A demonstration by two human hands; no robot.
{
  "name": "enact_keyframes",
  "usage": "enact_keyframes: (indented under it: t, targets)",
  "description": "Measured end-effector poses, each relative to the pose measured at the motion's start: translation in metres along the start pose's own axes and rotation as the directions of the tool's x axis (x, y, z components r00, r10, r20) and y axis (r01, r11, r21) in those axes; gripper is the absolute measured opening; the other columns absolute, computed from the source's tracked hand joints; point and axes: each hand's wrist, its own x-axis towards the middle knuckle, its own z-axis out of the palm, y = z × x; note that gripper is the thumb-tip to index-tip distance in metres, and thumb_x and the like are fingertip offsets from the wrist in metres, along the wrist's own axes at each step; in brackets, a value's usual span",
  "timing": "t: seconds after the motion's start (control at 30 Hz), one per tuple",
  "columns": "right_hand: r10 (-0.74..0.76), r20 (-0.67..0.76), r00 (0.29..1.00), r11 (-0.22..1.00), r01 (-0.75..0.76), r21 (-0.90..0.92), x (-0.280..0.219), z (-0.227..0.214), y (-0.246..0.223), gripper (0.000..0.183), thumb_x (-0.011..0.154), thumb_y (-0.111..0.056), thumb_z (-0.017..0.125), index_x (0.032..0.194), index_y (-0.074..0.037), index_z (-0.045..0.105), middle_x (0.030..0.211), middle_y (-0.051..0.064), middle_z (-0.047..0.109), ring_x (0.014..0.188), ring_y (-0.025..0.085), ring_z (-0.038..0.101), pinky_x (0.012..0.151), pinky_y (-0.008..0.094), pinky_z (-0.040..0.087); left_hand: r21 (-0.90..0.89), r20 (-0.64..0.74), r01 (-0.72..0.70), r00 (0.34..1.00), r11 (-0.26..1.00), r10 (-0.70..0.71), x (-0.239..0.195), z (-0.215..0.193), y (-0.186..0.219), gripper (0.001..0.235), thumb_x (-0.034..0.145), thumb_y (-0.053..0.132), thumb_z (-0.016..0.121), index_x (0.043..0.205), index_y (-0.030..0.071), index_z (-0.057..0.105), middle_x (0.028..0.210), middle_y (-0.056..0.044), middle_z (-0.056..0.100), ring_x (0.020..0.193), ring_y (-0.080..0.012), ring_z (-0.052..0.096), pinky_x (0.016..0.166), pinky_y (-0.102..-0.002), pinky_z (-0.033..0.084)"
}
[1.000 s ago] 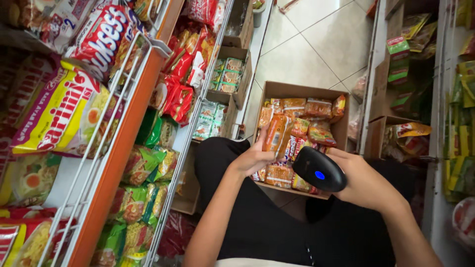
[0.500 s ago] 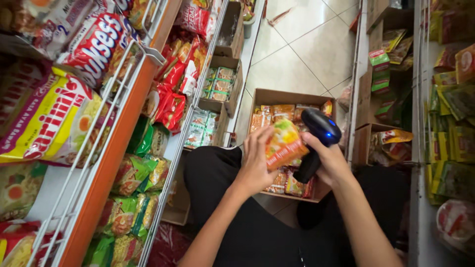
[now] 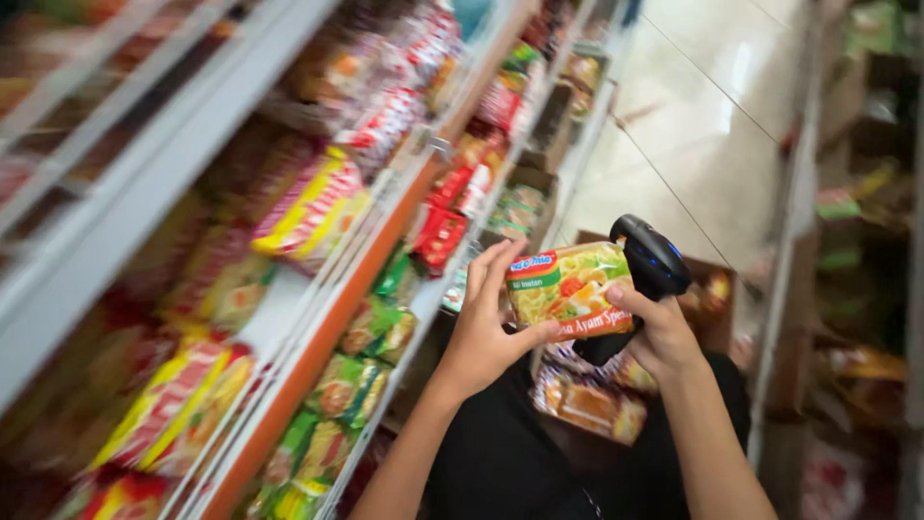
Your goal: The person scans barcodes on instant noodle packets using a handheld scanner and places the items onto shelves or inside a cardboard box.
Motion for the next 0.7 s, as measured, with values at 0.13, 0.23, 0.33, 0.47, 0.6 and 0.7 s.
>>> enact_keyframes:
  t: [0.13, 0.23, 0.33, 0.47, 0.6, 0.7]
  targets:
    - [-0.022, 0.191, 0.981, 0.999, 0.017, 0.028, 0.011, 0.060, 0.002, 0.070, 0.077, 0.000, 0.078, 0.141, -0.004, 0.051, 0.122, 0.012, 0.068, 0.111, 0.025, 0.068, 0.096, 0.044, 0.056, 0.291, -0.095, -0.145, 0.979, 0.946, 0.179, -0.036, -0.038, 0.052, 0.092, 0.077, 0.025, 0.086, 0.156, 0.016, 0.040, 0.162, -0.021, 0.024, 0.147, -0.0396, 0.042, 0.110, -0.046, 0.050]
    - [-0.084, 0.331, 0.940, 0.992, 0.110, -0.059, 0.009, 0.115, -0.002, 0.072, 0.079, 0.002, 0.079, 0.145, -0.004, 0.050, 0.124, 0.010, 0.066, 0.112, 0.021, 0.066, 0.097, 0.040, 0.055, 0.605, -0.107, -0.256, 0.912, 0.754, 0.396, -0.069, -0.059, 0.093, 0.095, 0.074, 0.015, 0.089, 0.156, 0.017, 0.041, 0.158, -0.024, 0.023, 0.147, -0.0452, 0.036, 0.120, -0.050, 0.038]
    - [-0.117, 0.463, 0.879, 0.978, 0.184, -0.101, 0.002, 0.180, -0.013, 0.070, 0.079, 0.001, 0.077, 0.144, -0.004, 0.052, 0.121, 0.008, 0.067, 0.107, 0.018, 0.068, 0.091, 0.038, 0.057, 0.727, -0.182, -0.216, 0.855, 0.652, 0.486, -0.104, -0.081, 0.134, 0.092, 0.076, 0.015, 0.089, 0.155, 0.020, 0.044, 0.154, -0.019, 0.032, 0.146, -0.0420, 0.042, 0.122, -0.047, 0.041]
    - [-0.186, 0.573, 0.798, 0.907, 0.363, -0.211, -0.011, 0.261, -0.019, 0.047, 0.084, 0.001, 0.077, 0.129, 0.000, 0.062, 0.109, 0.010, 0.072, 0.095, 0.020, 0.070, 0.085, 0.036, 0.059, 0.892, -0.202, -0.111, 0.769, 0.438, 0.606, -0.151, -0.114, 0.190, 0.090, 0.077, 0.015, 0.090, 0.155, 0.021, 0.046, 0.151, -0.017, 0.038, 0.145, -0.0378, 0.046, 0.123, -0.045, 0.044]
    - [-0.300, 0.660, 0.688, 0.824, 0.536, -0.184, -0.019, 0.328, -0.025, 0.035, 0.090, -0.001, 0.076, 0.124, 0.001, 0.067, 0.110, 0.010, 0.073, 0.096, 0.017, 0.070, 0.087, 0.032, 0.058, 0.992, -0.115, 0.036, 0.662, 0.122, 0.741, -0.180, -0.149, 0.239, 0.087, 0.078, 0.014, 0.090, 0.153, 0.021, 0.048, 0.150, -0.017, 0.038, 0.145, -0.0379, 0.044, 0.124, -0.046, 0.043]
    - [-0.322, 0.686, 0.653, 0.870, 0.489, -0.057, -0.029, 0.368, -0.032, 0.036, 0.091, -0.003, 0.073, 0.127, 0.000, 0.066, 0.115, 0.007, 0.074, 0.101, 0.014, 0.071, 0.085, 0.030, 0.059, 0.991, -0.107, 0.126, 0.581, 0.040, 0.807, -0.179, -0.182, 0.274, 0.089, 0.074, 0.013, 0.090, 0.151, 0.019, 0.047, 0.148, -0.018, 0.037, 0.142, -0.0404, 0.045, 0.122, -0.047, 0.043]
